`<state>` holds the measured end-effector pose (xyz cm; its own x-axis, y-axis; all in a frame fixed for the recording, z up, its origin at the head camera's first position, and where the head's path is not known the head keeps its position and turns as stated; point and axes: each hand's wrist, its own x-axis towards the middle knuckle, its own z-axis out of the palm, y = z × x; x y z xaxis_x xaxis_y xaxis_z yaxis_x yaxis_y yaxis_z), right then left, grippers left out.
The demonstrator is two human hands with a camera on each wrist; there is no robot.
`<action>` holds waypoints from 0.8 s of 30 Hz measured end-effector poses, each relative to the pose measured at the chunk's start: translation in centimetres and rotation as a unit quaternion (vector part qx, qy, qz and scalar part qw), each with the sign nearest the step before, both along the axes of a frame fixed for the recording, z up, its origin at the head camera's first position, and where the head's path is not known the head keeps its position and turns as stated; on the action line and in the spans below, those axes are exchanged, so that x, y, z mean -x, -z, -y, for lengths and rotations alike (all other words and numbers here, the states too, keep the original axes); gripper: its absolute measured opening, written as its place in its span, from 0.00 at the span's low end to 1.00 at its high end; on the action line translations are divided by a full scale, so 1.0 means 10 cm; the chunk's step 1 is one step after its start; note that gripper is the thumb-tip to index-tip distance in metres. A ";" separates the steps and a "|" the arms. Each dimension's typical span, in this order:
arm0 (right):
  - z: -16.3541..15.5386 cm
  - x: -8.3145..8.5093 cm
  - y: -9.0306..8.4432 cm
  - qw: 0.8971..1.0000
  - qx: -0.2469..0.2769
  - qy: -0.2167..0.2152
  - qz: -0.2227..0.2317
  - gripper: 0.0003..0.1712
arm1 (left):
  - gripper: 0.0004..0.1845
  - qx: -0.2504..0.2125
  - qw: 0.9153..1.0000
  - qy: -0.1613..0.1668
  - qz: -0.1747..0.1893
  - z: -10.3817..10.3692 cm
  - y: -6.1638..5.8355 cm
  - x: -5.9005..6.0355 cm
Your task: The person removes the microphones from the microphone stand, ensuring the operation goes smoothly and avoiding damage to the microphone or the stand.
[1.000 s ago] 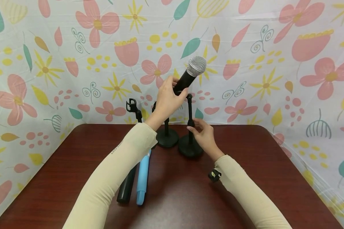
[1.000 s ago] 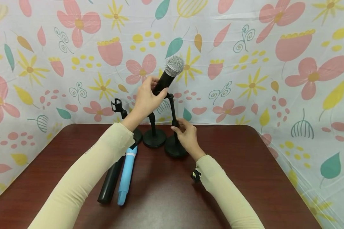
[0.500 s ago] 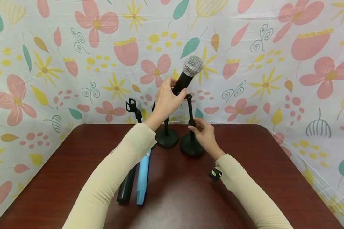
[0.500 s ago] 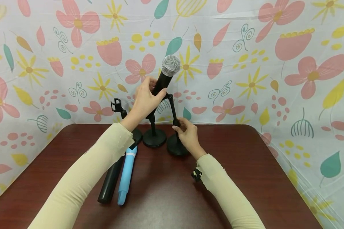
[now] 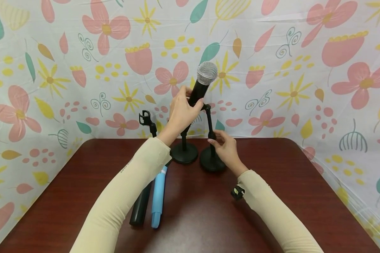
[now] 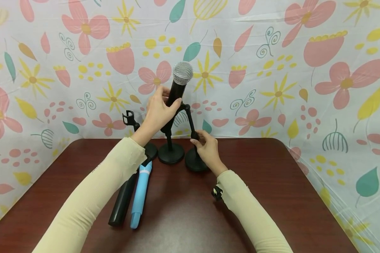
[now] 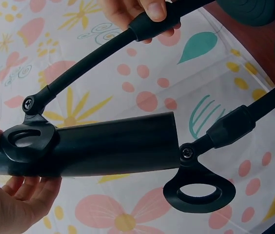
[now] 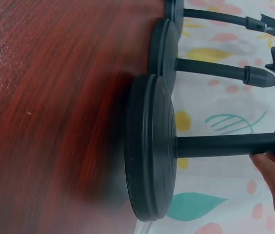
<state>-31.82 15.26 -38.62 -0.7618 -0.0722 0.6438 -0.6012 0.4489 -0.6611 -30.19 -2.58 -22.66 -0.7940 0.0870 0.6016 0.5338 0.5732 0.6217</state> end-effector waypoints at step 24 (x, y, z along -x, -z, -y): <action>0.01 0.01 -0.08 1.000 0.012 -0.002 0.003 0.19 | 0.18 -0.011 1.000 0.005 -0.008 0.05 -0.07 -0.01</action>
<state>-31.95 15.17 -37.79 -0.7658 -0.0599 0.6403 -0.5988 0.4295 -0.6760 -30.11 -3.12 -21.96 -0.7833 0.0819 0.6163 0.5498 0.5541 0.6251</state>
